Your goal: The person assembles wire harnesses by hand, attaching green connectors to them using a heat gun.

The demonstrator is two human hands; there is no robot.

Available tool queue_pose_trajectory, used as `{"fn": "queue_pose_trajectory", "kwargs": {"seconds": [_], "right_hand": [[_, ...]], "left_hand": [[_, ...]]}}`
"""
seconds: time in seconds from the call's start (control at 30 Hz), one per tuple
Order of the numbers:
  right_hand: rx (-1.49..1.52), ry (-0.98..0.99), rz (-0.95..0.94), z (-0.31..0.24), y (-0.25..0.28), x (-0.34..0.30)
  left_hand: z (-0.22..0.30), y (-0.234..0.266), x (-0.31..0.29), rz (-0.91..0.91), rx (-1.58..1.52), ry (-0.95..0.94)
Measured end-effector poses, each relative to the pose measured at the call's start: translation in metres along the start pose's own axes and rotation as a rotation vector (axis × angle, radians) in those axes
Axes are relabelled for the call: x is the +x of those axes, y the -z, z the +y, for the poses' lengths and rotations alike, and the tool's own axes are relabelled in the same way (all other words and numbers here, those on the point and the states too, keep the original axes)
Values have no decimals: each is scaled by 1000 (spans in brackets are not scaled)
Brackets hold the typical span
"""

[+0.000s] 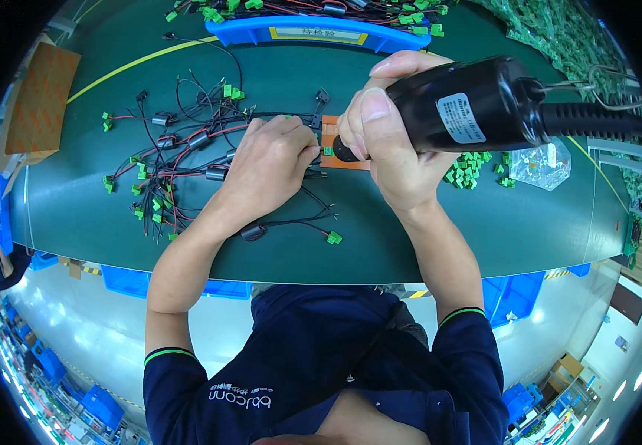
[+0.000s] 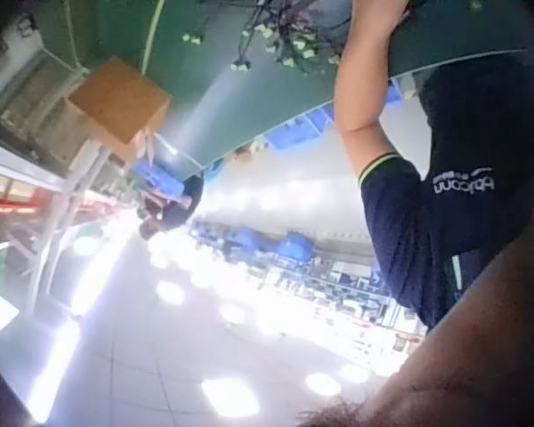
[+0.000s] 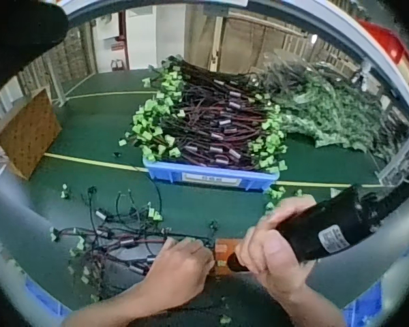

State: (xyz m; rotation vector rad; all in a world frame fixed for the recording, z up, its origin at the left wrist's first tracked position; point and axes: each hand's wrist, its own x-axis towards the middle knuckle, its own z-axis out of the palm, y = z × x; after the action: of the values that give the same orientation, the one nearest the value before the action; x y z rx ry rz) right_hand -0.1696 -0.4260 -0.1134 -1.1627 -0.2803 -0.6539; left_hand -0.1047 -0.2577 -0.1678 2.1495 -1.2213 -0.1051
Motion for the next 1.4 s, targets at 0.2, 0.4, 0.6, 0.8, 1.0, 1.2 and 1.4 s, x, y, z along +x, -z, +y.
{"fn": "queue_pose_trajectory", "kwargs": {"seconds": [0.2, 0.4, 0.6, 0.8, 1.0, 1.2, 1.4], "right_hand": [[-32, -1, 33, 7, -5, -1], [16, 26, -1, 12, -6, -5], [-269, -43, -32, 8, -11, -5], [-283, -23, -63, 10, -10, -5], [18, 57, -30, 11, -3, -3], [-8, 4, -1, 12, -5, 0], [-55, -37, 20, 14, -11, -2]], "left_hand": [[0, 0, 0, 8, 16, -7], [-2, -2, 0, 7, 16, -3], [-2, -2, 1, -8, 20, -1], [-2, -3, 1, -13, 21, 6], [-4, -3, 1, -13, 27, 12], [-4, -3, 0, -10, 21, 12], [-4, -4, 1, 37, 50, 0]]}}
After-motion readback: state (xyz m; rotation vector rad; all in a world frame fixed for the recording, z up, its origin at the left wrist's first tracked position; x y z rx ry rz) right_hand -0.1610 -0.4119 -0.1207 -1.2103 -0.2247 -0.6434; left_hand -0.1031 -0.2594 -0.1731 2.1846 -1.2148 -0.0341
